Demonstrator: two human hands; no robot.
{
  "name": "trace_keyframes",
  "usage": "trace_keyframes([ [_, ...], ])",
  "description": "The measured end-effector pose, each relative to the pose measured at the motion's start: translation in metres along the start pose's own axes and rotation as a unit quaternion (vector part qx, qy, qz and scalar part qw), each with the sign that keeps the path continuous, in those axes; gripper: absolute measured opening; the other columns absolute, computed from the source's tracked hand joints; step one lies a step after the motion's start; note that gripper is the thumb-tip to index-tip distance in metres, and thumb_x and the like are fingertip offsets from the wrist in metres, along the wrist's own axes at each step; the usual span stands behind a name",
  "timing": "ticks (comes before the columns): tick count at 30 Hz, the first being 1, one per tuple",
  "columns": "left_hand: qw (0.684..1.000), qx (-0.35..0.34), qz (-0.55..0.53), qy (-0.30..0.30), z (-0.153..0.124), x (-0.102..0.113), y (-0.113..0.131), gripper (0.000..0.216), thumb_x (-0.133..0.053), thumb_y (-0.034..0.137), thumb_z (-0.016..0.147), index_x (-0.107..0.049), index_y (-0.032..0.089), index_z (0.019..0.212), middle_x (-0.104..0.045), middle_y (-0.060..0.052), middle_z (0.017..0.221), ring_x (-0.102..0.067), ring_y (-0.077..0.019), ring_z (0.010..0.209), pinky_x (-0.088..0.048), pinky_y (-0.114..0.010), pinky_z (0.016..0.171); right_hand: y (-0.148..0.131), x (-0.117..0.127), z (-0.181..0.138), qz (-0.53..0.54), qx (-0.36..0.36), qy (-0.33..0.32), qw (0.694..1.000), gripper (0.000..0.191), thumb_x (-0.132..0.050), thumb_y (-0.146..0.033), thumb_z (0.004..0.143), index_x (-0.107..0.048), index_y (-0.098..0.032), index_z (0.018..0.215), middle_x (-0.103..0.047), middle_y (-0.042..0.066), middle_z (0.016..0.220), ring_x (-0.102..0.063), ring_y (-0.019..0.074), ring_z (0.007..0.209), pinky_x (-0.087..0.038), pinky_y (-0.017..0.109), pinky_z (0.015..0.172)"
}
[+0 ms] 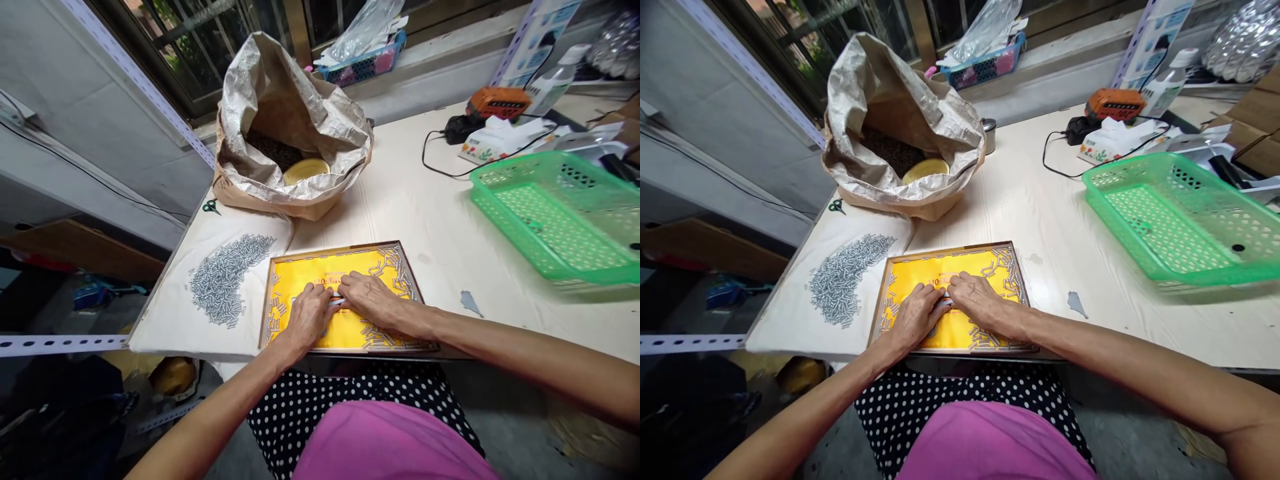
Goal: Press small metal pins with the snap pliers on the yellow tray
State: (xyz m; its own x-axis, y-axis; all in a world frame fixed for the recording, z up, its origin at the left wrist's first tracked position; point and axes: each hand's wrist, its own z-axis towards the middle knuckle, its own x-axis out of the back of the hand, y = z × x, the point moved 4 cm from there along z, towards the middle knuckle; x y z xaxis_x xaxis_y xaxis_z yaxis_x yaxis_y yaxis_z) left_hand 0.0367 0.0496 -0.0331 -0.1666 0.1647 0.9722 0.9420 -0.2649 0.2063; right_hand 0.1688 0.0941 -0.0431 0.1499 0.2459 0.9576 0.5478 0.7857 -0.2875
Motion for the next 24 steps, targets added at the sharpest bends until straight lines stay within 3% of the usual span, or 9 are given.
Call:
trace_keyframes([
  [4, 0.997, -0.014, -0.022, 0.072, -0.017, 0.014, -0.009, 0.05, -0.066, 0.038, 0.088, -0.054, 0.016, 0.131, -0.058, -0.015, 0.131, -0.052, -0.0288, 0.119, -0.047, -0.044, 0.1, 0.008, 0.02, -0.001, 0.019, 0.012, 0.004, 1.0, 0.063, -0.075, -0.053, 0.077, -0.059, -0.01, 0.12, -0.061, 0.016, 0.11, -0.053, 0.0274, 0.097, -0.045, 0.036, 0.075],
  [5, 0.994, -0.005, -0.023, 0.102, -0.026, 0.019, -0.01, 0.049, -0.063, 0.038, 0.09, -0.053, 0.016, 0.132, -0.056, -0.015, 0.133, -0.052, -0.029, 0.121, -0.046, -0.045, 0.102, 0.008, 0.025, -0.003, 0.025, 0.015, 0.025, 0.999, 0.065, -0.074, -0.056, 0.077, -0.059, -0.011, 0.121, -0.06, 0.016, 0.111, -0.052, 0.0278, 0.099, -0.045, 0.036, 0.077],
  [7, 0.99, 0.016, -0.012, 0.143, -0.044, 0.026, -0.007, 0.035, -0.056, 0.035, 0.095, -0.059, 0.018, 0.125, -0.06, -0.014, 0.127, -0.054, -0.0279, 0.116, -0.048, -0.046, 0.099, 0.008, 0.031, -0.006, 0.02, 0.009, 0.084, 0.996, 0.047, -0.065, -0.049, 0.088, -0.062, -0.012, 0.117, -0.059, 0.015, 0.111, -0.05, 0.027, 0.102, -0.044, 0.037, 0.082],
  [9, 0.99, 0.007, 0.005, 0.137, -0.056, 0.025, 0.005, 0.025, -0.05, 0.03, 0.097, -0.065, 0.02, 0.114, -0.064, -0.011, 0.12, -0.056, -0.0263, 0.109, -0.05, -0.044, 0.096, 0.005, 0.031, -0.007, 0.001, -0.002, 0.124, 0.992, 0.028, -0.054, -0.035, 0.096, -0.064, -0.014, 0.112, -0.059, 0.013, 0.11, -0.049, 0.0251, 0.101, -0.042, 0.036, 0.083],
  [13, 0.996, -0.046, 0.01, 0.076, -0.054, 0.004, 0.037, 0.031, -0.058, 0.027, 0.093, -0.062, 0.018, 0.122, -0.062, -0.011, 0.13, -0.054, -0.0281, 0.114, -0.05, -0.044, 0.098, 0.006, 0.017, 0.006, -0.045, 0.001, 0.109, 0.993, 0.019, -0.051, -0.021, 0.096, -0.065, -0.017, 0.107, -0.061, 0.01, 0.105, -0.047, 0.023, 0.095, -0.038, 0.033, 0.077],
  [16, 0.996, -0.04, -0.03, 0.074, -0.045, -0.011, 0.05, 0.036, -0.056, 0.028, 0.094, -0.058, 0.014, 0.127, -0.065, -0.012, 0.123, -0.055, -0.0265, 0.111, -0.052, -0.042, 0.096, 0.016, 0.006, 0.026, -0.074, -0.001, 0.086, 0.994, 0.016, -0.05, -0.018, 0.095, -0.066, -0.017, 0.096, -0.062, 0.009, 0.097, -0.048, 0.0225, 0.092, -0.035, 0.032, 0.073],
  [21, 0.986, -0.047, -0.091, 0.132, -0.053, -0.012, 0.049, 0.032, -0.055, 0.027, 0.095, -0.059, 0.016, 0.125, -0.066, -0.01, 0.122, -0.055, -0.0242, 0.111, -0.05, -0.039, 0.098, 0.024, 0.007, 0.037, -0.075, -0.047, 0.096, 0.991, 0.02, -0.045, -0.021, 0.099, -0.064, -0.016, 0.094, -0.062, 0.01, 0.102, -0.051, 0.0218, 0.092, -0.034, 0.031, 0.072],
  [24, 0.979, 0.044, -0.086, 0.181, -0.067, 0.002, 0.027, 0.023, -0.054, 0.028, 0.096, -0.067, 0.018, 0.112, -0.067, -0.01, 0.11, -0.058, -0.0227, 0.105, -0.05, -0.036, 0.094, 0.015, 0.013, 0.02, -0.012, -0.06, 0.09, 0.994, 0.02, -0.046, -0.026, 0.1, -0.062, -0.016, 0.096, -0.062, 0.01, 0.101, -0.054, 0.0199, 0.089, -0.035, 0.03, 0.07],
])
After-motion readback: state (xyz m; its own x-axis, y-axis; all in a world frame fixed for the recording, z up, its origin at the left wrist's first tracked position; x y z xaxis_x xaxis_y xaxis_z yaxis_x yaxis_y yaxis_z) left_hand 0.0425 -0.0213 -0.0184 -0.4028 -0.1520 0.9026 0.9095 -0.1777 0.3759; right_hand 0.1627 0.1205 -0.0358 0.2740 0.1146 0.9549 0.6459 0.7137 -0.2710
